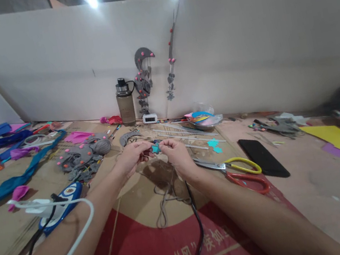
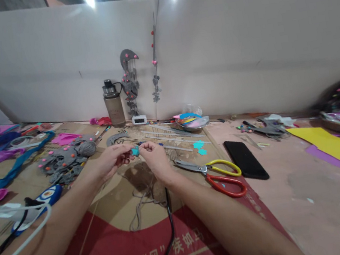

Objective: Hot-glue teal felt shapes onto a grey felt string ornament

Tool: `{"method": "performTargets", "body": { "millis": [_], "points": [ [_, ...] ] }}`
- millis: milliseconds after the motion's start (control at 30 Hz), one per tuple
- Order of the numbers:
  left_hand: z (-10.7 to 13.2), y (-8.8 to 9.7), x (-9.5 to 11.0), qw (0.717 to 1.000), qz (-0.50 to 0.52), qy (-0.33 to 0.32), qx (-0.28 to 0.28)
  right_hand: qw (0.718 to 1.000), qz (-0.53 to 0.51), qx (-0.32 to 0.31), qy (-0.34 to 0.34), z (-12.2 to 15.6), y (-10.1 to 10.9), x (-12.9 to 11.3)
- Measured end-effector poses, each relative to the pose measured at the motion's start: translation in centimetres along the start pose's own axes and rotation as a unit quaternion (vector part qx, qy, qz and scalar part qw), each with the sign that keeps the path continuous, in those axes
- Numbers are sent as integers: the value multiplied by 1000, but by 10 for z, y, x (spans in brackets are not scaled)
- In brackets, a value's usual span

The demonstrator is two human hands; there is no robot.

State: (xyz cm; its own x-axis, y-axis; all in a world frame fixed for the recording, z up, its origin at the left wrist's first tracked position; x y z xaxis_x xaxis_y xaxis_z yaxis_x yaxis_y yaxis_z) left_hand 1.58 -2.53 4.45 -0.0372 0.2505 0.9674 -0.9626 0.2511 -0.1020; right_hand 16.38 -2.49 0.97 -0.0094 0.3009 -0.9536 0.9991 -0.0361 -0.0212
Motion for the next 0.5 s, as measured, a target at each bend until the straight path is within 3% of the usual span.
{"method": "performTargets", "body": {
  "millis": [500],
  "points": [
    [-2, 3, -8, 998, -63, -6, 15, 1000, 3, 5, 9, 6, -4, 0]
  ]
}}
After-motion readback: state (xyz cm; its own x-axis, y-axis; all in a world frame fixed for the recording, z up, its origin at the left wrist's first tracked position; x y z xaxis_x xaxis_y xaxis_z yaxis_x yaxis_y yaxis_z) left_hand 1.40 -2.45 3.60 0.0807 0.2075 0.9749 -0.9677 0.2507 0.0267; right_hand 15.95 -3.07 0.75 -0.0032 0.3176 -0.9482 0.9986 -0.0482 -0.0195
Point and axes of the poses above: each hand's wrist, its own z-axis away from the middle knuckle, its own y-axis out of the back of the hand, x = y × z, the point moved 1 cm from there along -z, towards the middle knuckle, and after that the axes turned 9 degrees about y, right-handed, at the moved point
